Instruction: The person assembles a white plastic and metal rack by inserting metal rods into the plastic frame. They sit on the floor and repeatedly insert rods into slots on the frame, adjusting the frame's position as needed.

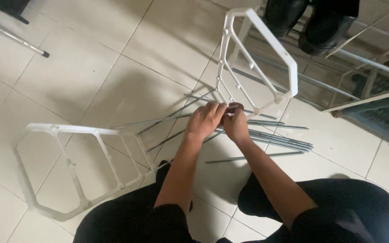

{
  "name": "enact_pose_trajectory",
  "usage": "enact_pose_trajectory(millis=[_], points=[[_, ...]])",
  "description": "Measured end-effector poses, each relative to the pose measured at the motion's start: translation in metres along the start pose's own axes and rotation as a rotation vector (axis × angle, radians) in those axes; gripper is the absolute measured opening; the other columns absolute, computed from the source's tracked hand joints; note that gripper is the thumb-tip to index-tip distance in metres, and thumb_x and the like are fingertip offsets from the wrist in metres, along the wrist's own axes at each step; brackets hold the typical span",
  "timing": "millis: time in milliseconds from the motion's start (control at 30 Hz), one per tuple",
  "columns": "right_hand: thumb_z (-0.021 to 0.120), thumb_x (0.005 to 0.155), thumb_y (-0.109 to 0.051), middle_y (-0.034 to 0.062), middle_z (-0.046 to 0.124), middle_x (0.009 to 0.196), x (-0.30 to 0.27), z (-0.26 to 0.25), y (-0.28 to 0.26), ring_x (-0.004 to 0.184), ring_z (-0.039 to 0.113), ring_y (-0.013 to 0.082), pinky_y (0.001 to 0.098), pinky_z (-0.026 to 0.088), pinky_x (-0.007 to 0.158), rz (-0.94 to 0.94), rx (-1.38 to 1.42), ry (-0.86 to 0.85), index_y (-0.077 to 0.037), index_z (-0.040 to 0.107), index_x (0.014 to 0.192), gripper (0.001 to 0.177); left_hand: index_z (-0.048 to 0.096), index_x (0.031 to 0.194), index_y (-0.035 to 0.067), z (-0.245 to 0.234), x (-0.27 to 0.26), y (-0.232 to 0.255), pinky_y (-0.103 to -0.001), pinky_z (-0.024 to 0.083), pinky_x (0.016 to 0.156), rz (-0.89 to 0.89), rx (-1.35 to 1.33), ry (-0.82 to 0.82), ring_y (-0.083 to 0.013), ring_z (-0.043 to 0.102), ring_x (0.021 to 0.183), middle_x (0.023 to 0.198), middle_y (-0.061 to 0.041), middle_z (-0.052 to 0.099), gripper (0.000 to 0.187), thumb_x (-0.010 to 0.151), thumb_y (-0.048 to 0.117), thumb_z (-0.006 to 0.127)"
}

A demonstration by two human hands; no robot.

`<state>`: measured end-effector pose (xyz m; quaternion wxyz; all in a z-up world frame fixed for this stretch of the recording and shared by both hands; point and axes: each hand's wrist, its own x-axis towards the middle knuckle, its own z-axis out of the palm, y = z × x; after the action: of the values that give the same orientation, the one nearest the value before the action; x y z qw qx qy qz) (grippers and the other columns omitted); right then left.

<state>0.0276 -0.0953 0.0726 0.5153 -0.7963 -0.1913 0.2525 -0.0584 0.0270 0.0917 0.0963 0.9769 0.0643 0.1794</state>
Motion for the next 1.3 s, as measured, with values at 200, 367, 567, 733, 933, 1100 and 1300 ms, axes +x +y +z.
enact_pose_trajectory(millis=[200, 367, 567, 733, 933, 1100, 1300], points=[[0.069, 0.087, -0.006, 0.0157, 0.063, 0.109, -0.029, -0.021, 0.002, 0.084, 0.075, 0.0237, 0.0384, 0.07, 0.063, 0.272, 0.328, -0.029, 0.006, 0.033, 0.134, 0.061, 0.062, 0.124, 0.005, -0.013, -0.015, 0.035, -0.038, 0.06, 0.08, 0.125, 0.028, 0.076, -0.025, 0.068, 0.094, 0.102, -0.007, 0.062, 0.042, 0.083, 0.01, 0.067], [0.068, 0.093, -0.009, 0.0228, 0.072, 0.106, -0.056, -0.056, -0.009, 0.086, 0.076, 0.03, 0.0389, 0.064, 0.071, 0.218, 0.04, -0.022, 0.009, 0.051, 0.129, 0.044, 0.064, 0.125, 0.003, -0.013, -0.021, 0.064, -0.039, 0.06, 0.073, 0.111, -0.035, 0.002, -0.0267, 0.069, 0.091, 0.1, -0.01, 0.065, 0.036, 0.09, 0.009, 0.064], [0.068, 0.082, -0.008, 0.0186, 0.063, 0.117, -0.086, -0.107, -0.02, 0.112, 0.059, 0.0371, 0.047, 0.049, 0.094, -0.33, -0.717, 0.159, -0.005, 0.06, 0.12, 0.039, 0.058, 0.116, 0.005, 0.012, -0.031, 0.108, -0.042, 0.06, 0.07, -0.034, -0.212, -0.111, -0.0306, 0.073, 0.085, 0.096, -0.014, 0.07, 0.019, 0.098, 0.011, 0.056], [0.055, 0.1, -0.02, 0.0143, 0.066, 0.119, -0.08, -0.137, -0.013, 0.119, 0.062, 0.0317, 0.0473, 0.046, 0.109, -0.451, -1.172, -0.105, -0.007, 0.065, 0.114, 0.022, 0.051, 0.131, 0.002, 0.03, -0.029, 0.115, -0.048, 0.058, 0.067, -0.182, -0.289, -0.372, -0.0365, 0.073, 0.078, 0.089, -0.02, 0.073, 0.033, 0.1, 0.012, 0.052], [0.046, 0.107, -0.026, 0.0113, 0.068, 0.128, -0.065, -0.209, -0.006, 0.129, 0.059, 0.0264, 0.0465, 0.044, 0.115, 0.08, -1.371, -0.079, -0.012, 0.067, 0.125, 0.031, 0.063, 0.104, 0.007, 0.029, -0.055, 0.073, -0.05, 0.059, 0.068, -0.212, -0.207, -0.493, -0.0369, 0.073, 0.077, 0.087, -0.017, 0.075, 0.031, 0.096, 0.036, 0.065], [0.056, 0.093, -0.028, 0.0148, 0.063, 0.131, -0.059, -0.195, 0.035, 0.124, 0.056, 0.0284, 0.0479, 0.038, 0.112, -0.125, -1.66, -0.154, -0.012, 0.069, 0.119, 0.033, 0.064, 0.101, 0.007, 0.041, -0.074, 0.071, -0.047, 0.06, 0.066, -0.204, -0.247, -0.355, -0.0351, 0.073, 0.074, 0.083, -0.016, 0.074, 0.029, 0.099, 0.036, 0.069], [0.061, 0.103, -0.02, 0.0087, 0.067, 0.115, -0.071, -0.137, 0.126, 0.117, 0.061, 0.0259, 0.0503, 0.036, 0.123, -0.569, -1.477, -0.057, -0.011, 0.072, 0.11, 0.016, 0.062, 0.1, 0.005, 0.088, -0.081, 0.091, -0.047, 0.057, 0.062, -0.151, -0.248, -0.318, -0.0335, 0.071, 0.072, 0.085, -0.016, 0.071, 0.028, 0.093, 0.031, 0.068]])
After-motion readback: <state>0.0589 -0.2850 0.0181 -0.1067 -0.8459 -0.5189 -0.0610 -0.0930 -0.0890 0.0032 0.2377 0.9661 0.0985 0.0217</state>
